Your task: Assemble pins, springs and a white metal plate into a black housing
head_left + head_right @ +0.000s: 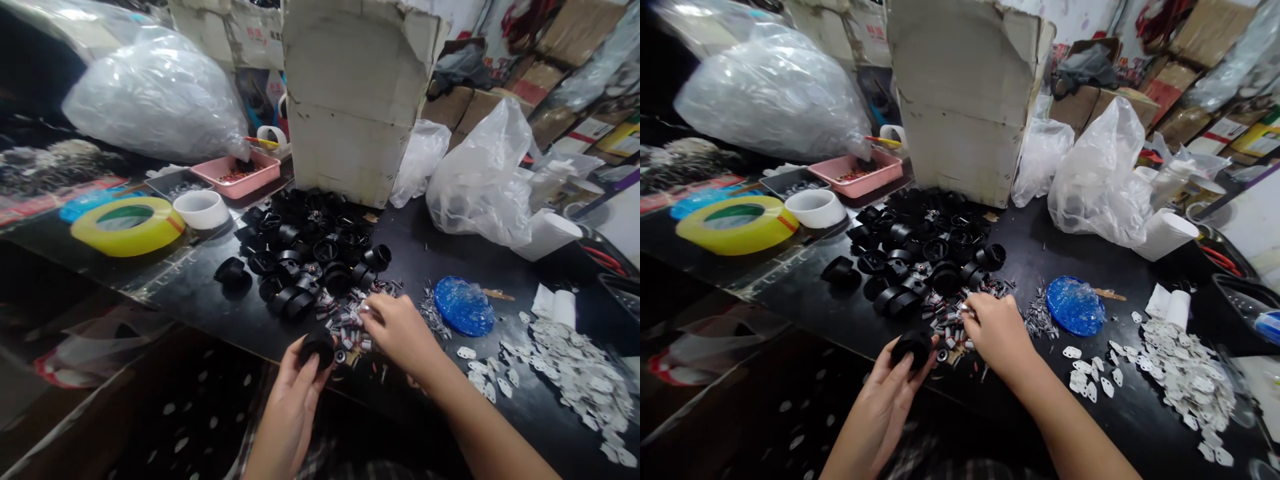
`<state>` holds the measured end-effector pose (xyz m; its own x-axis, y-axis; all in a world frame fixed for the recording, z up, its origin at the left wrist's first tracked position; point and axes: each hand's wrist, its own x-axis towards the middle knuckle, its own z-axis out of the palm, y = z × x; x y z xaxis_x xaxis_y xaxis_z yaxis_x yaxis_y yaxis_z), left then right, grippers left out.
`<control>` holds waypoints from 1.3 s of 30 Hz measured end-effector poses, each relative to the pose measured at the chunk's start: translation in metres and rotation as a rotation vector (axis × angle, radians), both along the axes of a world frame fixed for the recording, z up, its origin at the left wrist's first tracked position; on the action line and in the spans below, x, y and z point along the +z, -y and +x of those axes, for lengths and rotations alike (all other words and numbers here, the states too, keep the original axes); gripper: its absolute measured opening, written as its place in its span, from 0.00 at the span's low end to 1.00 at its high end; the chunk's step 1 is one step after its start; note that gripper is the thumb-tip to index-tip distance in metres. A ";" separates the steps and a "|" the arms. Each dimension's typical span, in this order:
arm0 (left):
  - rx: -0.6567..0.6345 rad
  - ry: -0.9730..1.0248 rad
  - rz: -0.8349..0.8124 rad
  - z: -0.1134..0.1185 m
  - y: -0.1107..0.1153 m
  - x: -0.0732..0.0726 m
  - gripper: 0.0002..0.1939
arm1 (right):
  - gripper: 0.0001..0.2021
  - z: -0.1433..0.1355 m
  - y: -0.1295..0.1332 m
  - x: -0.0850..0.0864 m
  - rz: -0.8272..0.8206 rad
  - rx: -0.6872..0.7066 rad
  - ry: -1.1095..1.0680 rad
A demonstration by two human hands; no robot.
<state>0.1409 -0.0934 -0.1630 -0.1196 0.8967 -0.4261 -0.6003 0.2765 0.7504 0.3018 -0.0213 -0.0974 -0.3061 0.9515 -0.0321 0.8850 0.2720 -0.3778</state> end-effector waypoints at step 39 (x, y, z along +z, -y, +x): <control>-0.138 0.182 -0.085 0.033 0.010 0.007 0.17 | 0.09 0.024 0.068 -0.033 0.056 -0.043 -0.257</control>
<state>0.1738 -0.1029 -0.1563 0.0872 0.8590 -0.5045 -0.6758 0.4231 0.6036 0.3260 -0.0888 -0.1304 -0.2570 0.9618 0.0947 0.7729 0.2634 -0.5773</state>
